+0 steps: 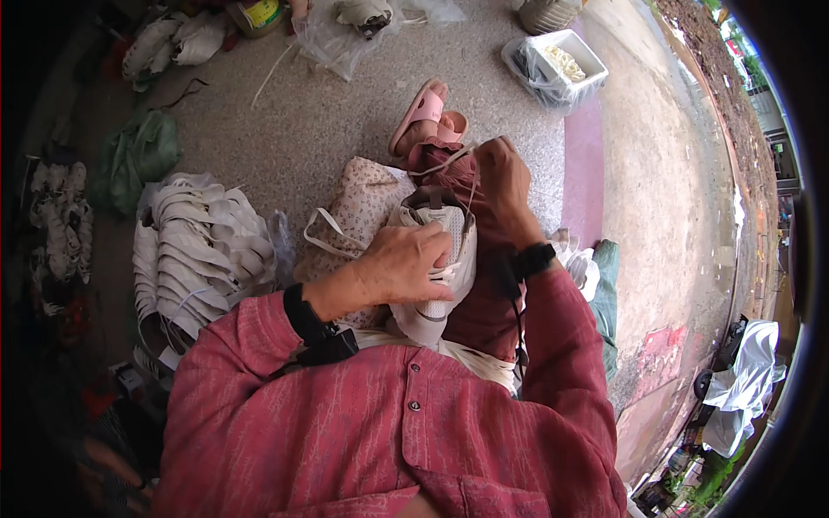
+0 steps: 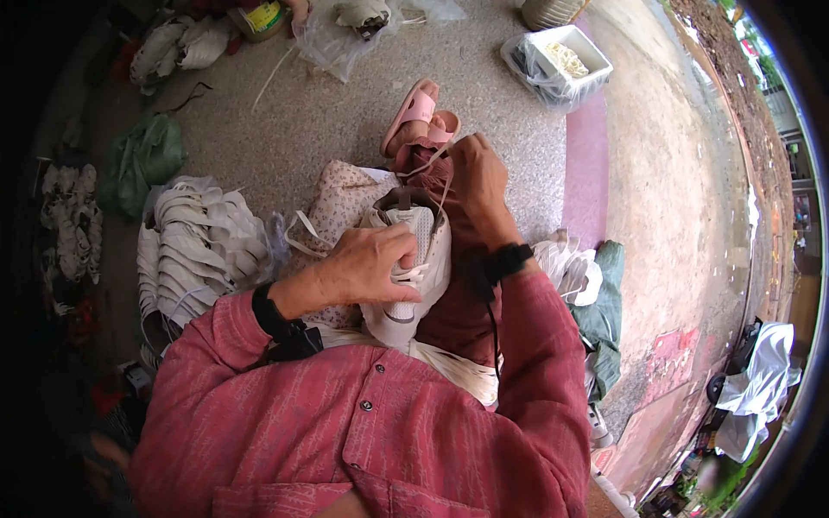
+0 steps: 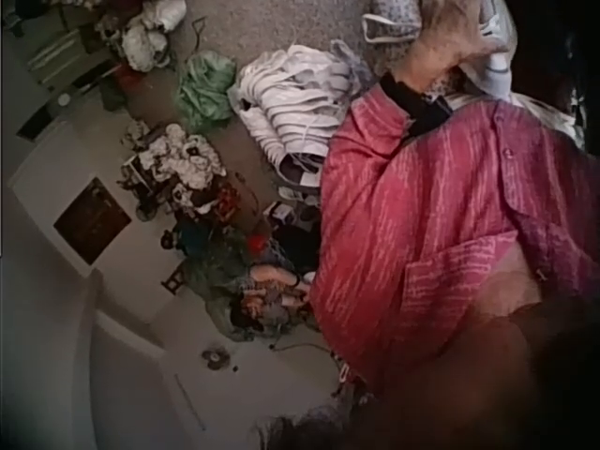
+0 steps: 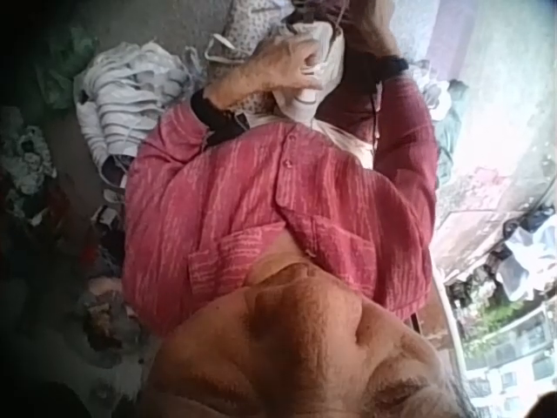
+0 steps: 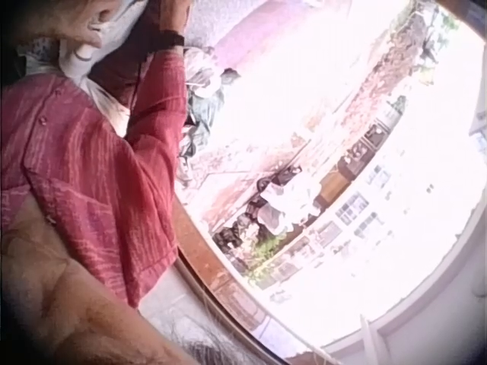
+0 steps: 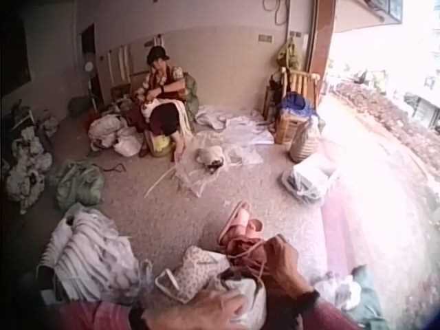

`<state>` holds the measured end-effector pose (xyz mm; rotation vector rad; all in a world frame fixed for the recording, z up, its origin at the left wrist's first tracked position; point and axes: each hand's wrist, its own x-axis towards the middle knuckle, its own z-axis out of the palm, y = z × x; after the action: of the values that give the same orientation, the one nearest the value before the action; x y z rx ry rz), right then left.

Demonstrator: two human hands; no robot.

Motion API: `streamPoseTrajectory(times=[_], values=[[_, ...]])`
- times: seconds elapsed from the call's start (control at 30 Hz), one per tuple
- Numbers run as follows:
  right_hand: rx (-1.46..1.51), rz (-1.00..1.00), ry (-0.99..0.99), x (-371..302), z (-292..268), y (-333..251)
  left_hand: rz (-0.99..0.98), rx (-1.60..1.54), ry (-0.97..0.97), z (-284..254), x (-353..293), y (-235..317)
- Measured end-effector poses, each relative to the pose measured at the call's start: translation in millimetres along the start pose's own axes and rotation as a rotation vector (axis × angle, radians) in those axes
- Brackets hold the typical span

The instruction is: Lacing pairs of white sneakers in a workshop setting.

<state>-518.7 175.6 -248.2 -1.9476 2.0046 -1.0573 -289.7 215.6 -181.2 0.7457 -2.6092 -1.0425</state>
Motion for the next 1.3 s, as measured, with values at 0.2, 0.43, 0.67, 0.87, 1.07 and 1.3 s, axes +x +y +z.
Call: streamPoseTrajectory(times=[0.2, 0.43, 0.67, 0.87, 1.07, 1.3], values=[[0.560, 0.445, -0.008, -10, 3, -2, 0.003, 0.007, -0.061, -6, 2, 2], [0.968, 0.409, -0.158, -68, -19, -68, 0.049, -0.048, -0.048, -6, -6, -5], [0.866, 0.366, 0.063, -102, 1, -83, 0.144, -0.079, -0.063, -8, -19, -10], [0.833, 0.318, 0.154, -104, 8, -76, -0.053, -0.703, -0.013, -8, -31, -33], [1.282, 0.458, 0.149, -92, -14, -70, -0.019, -0.277, 0.055, -14, -53, -15], [1.682, 0.473, 0.352, -110, -99, -22, 0.217, 0.031, 0.275, 8, -41, -1]])
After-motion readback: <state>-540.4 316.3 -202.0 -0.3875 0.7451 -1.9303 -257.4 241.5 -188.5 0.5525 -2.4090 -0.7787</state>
